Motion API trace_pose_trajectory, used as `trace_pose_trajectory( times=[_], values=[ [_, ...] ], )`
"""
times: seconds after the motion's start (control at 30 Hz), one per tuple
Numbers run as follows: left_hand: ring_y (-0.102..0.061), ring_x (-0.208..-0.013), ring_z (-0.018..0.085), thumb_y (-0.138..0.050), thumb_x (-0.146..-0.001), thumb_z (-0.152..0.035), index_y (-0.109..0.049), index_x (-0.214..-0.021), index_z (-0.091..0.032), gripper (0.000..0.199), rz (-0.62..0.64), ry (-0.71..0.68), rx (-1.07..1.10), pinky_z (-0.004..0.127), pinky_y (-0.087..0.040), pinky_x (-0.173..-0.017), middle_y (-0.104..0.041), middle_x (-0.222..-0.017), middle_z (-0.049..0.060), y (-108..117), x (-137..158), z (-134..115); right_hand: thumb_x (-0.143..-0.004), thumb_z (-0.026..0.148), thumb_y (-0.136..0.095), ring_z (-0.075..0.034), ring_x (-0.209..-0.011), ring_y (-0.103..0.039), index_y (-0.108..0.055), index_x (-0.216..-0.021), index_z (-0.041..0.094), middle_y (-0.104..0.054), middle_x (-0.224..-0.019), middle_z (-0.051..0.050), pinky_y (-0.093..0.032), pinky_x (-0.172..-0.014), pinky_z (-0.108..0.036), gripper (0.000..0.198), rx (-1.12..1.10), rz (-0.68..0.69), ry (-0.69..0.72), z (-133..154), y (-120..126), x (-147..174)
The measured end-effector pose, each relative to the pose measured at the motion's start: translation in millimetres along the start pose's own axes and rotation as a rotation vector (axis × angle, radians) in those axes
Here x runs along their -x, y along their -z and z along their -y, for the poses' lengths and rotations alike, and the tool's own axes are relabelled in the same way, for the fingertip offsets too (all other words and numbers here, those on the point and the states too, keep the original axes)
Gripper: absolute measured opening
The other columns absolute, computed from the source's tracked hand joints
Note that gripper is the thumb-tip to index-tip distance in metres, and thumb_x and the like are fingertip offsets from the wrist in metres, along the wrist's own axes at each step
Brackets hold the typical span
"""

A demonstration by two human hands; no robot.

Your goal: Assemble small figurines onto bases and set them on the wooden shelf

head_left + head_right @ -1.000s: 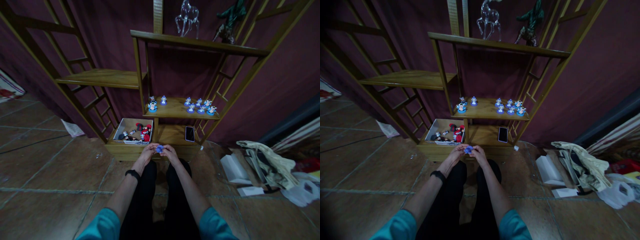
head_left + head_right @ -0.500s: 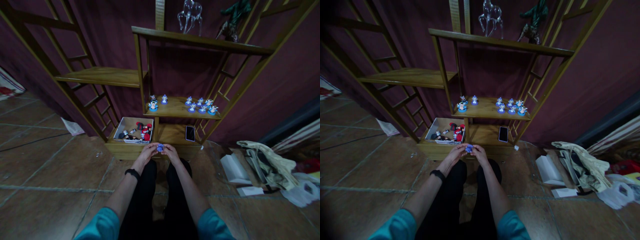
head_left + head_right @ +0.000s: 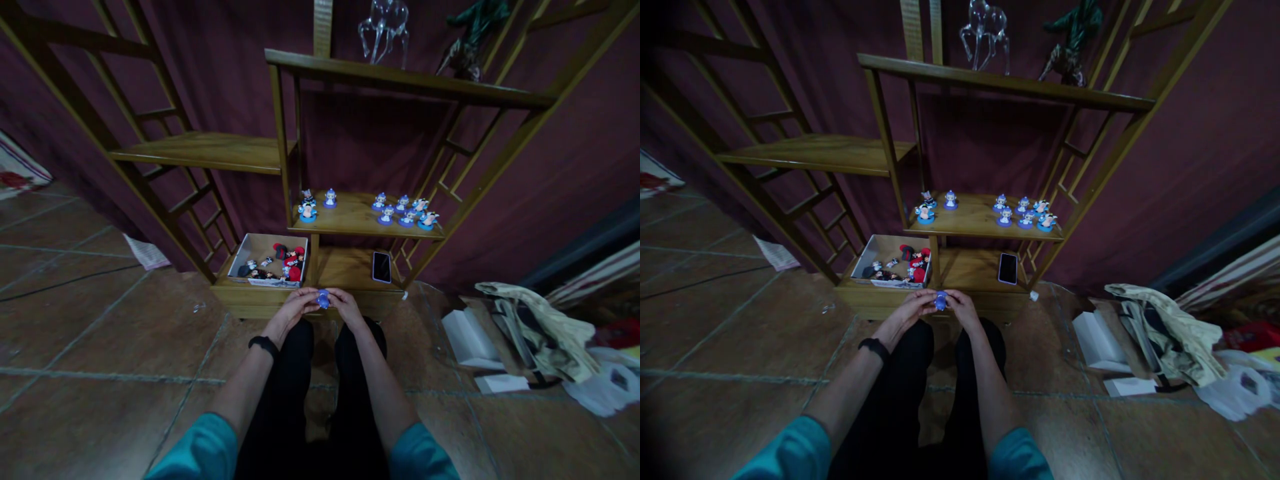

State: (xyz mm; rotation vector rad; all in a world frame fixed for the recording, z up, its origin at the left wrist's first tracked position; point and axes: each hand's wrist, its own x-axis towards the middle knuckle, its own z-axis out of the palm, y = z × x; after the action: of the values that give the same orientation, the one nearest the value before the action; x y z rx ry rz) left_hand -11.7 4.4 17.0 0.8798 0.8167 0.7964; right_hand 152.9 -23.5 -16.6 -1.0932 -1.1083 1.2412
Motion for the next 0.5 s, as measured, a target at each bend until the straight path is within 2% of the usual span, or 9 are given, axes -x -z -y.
trace_pose_trajectory(
  times=[0.2, 0.5],
  values=[
    [-0.062, -0.065, 0.013, -0.072, -0.063, -0.024, -0.065, -0.083, -0.012, 0.024, -0.032, 0.033, -0.047, 0.027, -0.052, -0.066, -0.066, -0.075, 0.006, 2.1, -2.6, 2.1, -0.072, 0.036, -0.058, -0.017, -0.083, -0.06, -0.067, -0.095, 0.025, -0.068, -0.093, -0.001, -0.047, -0.078, -0.031, 0.027, 0.138, 0.031, 0.073, 3.6, 2.1, 1.9],
    [-0.059, -0.055, 0.011, -0.071, -0.062, -0.02, -0.062, -0.072, -0.01, 0.016, -0.079, 0.06, -0.088, 0.024, -0.052, -0.056, -0.064, -0.066, 0.005, 3.8, -9.2, 7.5, -0.07, 0.04, -0.06, -0.015, -0.072, -0.059, -0.068, -0.092, 0.023, -0.069, -0.086, -0.001, -0.046, -0.07, -0.029, 0.029, 0.092, 0.099, 0.001, 9.1, 1.0, 5.3]
  ],
)
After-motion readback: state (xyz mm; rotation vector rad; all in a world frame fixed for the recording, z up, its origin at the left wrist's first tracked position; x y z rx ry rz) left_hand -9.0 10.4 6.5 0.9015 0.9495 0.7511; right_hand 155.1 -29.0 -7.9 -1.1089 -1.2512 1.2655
